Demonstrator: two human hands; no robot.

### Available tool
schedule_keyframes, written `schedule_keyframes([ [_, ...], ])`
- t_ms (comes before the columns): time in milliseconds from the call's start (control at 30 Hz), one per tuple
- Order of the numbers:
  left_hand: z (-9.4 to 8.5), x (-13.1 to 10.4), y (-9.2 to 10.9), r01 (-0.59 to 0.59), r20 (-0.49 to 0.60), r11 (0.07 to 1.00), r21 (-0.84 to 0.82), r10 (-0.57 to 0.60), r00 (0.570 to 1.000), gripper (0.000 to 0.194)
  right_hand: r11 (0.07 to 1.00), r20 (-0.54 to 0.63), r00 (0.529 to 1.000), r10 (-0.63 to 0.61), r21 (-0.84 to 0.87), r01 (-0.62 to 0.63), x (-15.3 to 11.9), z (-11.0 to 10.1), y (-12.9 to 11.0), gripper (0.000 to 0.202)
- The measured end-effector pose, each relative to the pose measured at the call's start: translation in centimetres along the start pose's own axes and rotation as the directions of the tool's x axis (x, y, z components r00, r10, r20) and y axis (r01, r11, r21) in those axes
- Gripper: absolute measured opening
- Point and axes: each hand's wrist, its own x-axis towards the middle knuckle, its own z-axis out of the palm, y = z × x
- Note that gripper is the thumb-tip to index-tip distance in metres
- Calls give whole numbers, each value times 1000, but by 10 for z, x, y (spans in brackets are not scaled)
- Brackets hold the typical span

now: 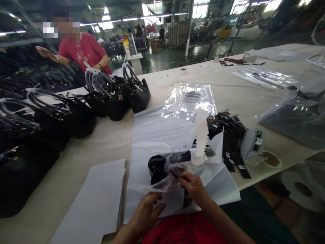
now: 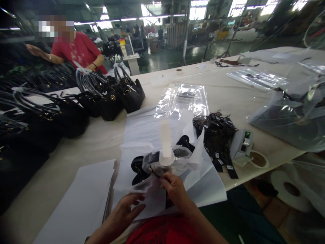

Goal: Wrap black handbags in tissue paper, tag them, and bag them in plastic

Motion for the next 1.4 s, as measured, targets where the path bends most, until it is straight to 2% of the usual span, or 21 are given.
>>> schedule_keyframes([
  [167,5,11,-13,-116,-128,992,43,120,984,26,998,48,998,-39,-48,42,3,2,19,21],
  [233,9,10,-18,-215,-250,960,181,256,934,18,1000,3,1000,29,-6,-29,4,4,25,19],
  [300,9,9,-20,-284,-390,873,396,440,809,13,998,-5,998,59,14,-59,7,8,32,18],
  [400,2,11,-19,-215,-492,680,701,679,544,24,994,14,995,101,34,-101,10,13,40,17],
  [433,-2,12,-17,-167,-480,621,766,725,495,29,992,5,993,118,42,-118,10,15,42,18],
  [467,-7,14,-16,-131,-448,565,814,756,478,31,992,-8,993,120,41,-120,11,15,44,18],
  [567,-25,18,-11,-158,-301,442,883,793,530,20,1000,-35,999,23,-15,-24,10,13,46,17],
  [633,-38,18,-9,-228,-242,431,873,789,565,17,998,-36,998,-49,-49,47,8,9,45,17],
  [733,-57,17,-10,-270,-265,473,839,787,557,24,992,-49,993,-110,-70,106,6,6,45,19],
  [800,-67,19,-15,-209,-329,513,832,761,559,24,986,-72,987,-143,-92,137,5,8,47,18],
  [833,-71,21,-19,-156,-359,547,823,712,603,25,984,-86,984,-156,-102,148,5,10,48,17],
  [933,-79,28,-27,2,-371,678,735,400,838,25,979,-118,976,-181,-111,168,4,12,54,20],
  [967,-81,30,-26,33,-368,718,695,315,875,23,979,-125,975,-183,-113,169,3,12,56,21],
  [1000,-83,32,-22,31,-370,753,657,286,884,23,978,-132,974,-183,-120,168,3,10,59,21],
  [1033,-85,33,-13,-4,-382,783,621,308,871,29,978,-139,974,-178,-137,159,1,8,62,21],
  [1100,-86,34,16,-160,-411,813,560,441,798,47,976,-147,980,-134,-192,105,-2,2,70,21],
  [1167,-84,39,57,-341,-387,799,496,555,736,59,965,-132,990,-56,-260,20,-6,-3,78,21],
  [1200,-82,43,79,-393,-371,792,467,579,726,63,957,-115,993,-15,-290,-19,-7,-4,83,21],
  [1267,-75,56,119,-434,-310,795,424,578,755,62,941,-75,996,48,-332,-70,-9,-5,90,22],
  [1333,-69,71,148,-429,-173,848,311,494,852,41,930,-47,997,55,-360,-68,-7,-5,95,24],
  [1400,-67,83,164,-380,-26,918,109,385,923,30,915,-34,999,34,-401,-45,-4,-6,100,27],
])
